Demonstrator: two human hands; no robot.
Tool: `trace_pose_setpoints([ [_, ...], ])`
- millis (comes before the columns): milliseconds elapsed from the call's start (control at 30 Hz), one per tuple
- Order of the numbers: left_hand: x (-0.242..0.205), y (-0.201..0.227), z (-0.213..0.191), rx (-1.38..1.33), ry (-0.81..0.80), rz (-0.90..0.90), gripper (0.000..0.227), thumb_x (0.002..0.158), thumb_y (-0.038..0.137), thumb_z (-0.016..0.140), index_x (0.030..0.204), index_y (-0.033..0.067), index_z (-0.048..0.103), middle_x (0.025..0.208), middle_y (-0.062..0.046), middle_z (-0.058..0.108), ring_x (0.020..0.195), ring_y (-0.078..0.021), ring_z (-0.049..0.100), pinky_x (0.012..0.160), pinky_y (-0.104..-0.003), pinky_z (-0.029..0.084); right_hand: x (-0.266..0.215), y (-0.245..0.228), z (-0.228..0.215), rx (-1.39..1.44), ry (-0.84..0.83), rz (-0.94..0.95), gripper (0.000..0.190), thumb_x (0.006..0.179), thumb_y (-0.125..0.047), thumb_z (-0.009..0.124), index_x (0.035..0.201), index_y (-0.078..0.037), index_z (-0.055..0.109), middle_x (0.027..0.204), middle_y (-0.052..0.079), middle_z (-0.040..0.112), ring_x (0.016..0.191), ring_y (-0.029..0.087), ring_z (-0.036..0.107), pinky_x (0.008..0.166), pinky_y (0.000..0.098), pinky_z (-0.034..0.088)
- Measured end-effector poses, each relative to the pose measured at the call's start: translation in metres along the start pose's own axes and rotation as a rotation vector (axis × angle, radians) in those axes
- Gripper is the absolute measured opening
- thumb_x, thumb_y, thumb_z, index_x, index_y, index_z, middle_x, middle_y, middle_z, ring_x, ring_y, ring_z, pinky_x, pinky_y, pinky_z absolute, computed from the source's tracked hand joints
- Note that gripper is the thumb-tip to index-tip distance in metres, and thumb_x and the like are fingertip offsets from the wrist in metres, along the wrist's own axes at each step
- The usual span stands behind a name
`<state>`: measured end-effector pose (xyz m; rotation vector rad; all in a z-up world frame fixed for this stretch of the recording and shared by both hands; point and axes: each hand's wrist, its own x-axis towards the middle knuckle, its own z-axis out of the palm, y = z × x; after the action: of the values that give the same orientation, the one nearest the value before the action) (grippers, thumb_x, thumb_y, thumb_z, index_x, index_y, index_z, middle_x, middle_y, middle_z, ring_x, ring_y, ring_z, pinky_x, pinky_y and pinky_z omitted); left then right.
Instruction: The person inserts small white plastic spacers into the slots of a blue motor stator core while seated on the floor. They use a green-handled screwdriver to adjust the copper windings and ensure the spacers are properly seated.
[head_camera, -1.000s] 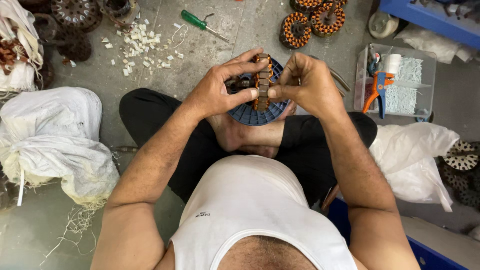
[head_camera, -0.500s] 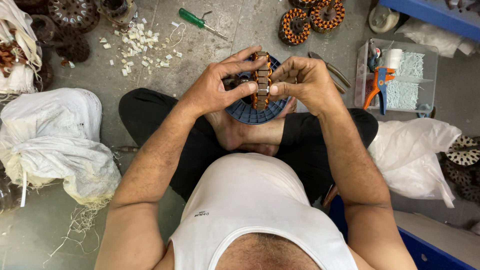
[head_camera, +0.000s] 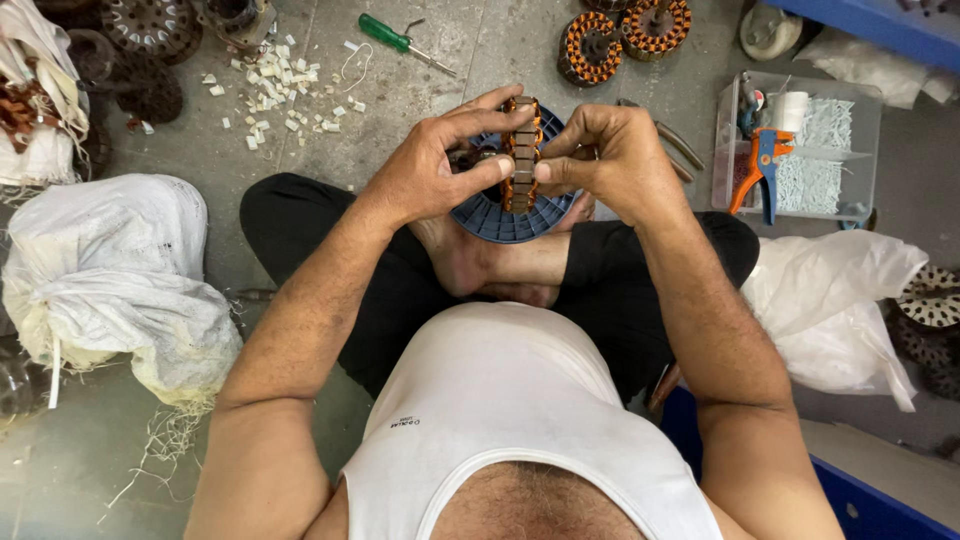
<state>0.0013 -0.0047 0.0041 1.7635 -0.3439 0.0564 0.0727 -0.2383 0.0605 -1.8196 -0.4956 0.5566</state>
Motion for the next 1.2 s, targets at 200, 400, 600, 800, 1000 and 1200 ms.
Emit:
trace_pose_setpoints([
  [200,-0.001,0.006,0.004,0.071,0.024,0.028,0.047,0.094,0.023,0.076,0.14,0.0201,0.066,0.163,-0.011,0.047,0.151,-0.0323,0.046,0.124,-0.056,0.039,-0.002,0.045,-0.024,0.2,0.155,-0.016,0.012,0.089,0.003,0.079,0.092,0.002,0.067,0.083,0.015,0.074,0.072,0.02,0.077,0.064,0.0321,0.067],
  [400,-0.003,0.004,0.001,-0.018,0.029,0.028,0.04,0.099,0.026,0.073,0.138,0.0217,0.067,0.163,-0.008,0.049,0.151,-0.0302,0.05,0.126,-0.053,0.043,0.019,0.173,-0.076,0.059,0.401,0.152,0.011,0.094,-0.001,0.077,0.099,0.001,0.067,0.089,0.015,0.072,0.07,0.018,0.074,0.061,0.0313,0.065],
  [600,-0.007,0.001,0.003,-0.008,0.045,0.02,0.041,0.1,0.027,0.072,0.14,0.0232,0.065,0.163,-0.006,0.048,0.153,-0.0304,0.048,0.126,-0.052,0.044,0.03,0.286,-0.096,-0.944,0.388,0.177,0.048,0.074,-0.017,0.092,0.114,-0.001,0.07,0.112,0.022,0.068,0.107,0.041,0.067,0.088,0.0501,0.057],
  [800,-0.008,-0.003,-0.001,0.043,0.005,0.026,0.04,0.11,0.032,0.056,0.149,0.0266,0.058,0.167,-0.007,0.045,0.158,-0.0315,0.041,0.129,-0.055,0.04,0.055,0.323,-0.101,-1.065,0.373,0.617,0.055,0.083,-0.017,0.081,0.131,-0.007,0.059,0.141,0.024,0.053,0.118,0.045,0.061,0.09,0.0553,0.054],
  [1000,-0.005,-0.001,-0.002,0.199,-0.044,0.012,0.076,0.099,0.052,0.067,0.164,0.0288,0.035,0.173,-0.01,0.037,0.161,-0.0363,0.034,0.128,-0.061,0.035,0.057,0.334,-0.103,-1.131,0.328,0.596,0.078,0.071,-0.017,0.087,0.137,0.002,0.049,0.122,0.028,0.062,0.11,0.045,0.063,0.084,0.0525,0.055],
  [1200,0.005,0.009,0.01,0.411,0.014,-0.072,0.128,0.059,0.068,0.092,0.16,0.0208,0.028,0.161,-0.021,0.035,0.145,-0.0434,0.039,0.11,-0.065,0.038,0.041,0.322,-0.089,-1.031,0.373,0.466,0.036,0.09,-0.018,0.08,0.119,-0.002,0.067,0.117,0.026,0.068,0.111,0.043,0.066,0.091,0.0527,0.055],
])
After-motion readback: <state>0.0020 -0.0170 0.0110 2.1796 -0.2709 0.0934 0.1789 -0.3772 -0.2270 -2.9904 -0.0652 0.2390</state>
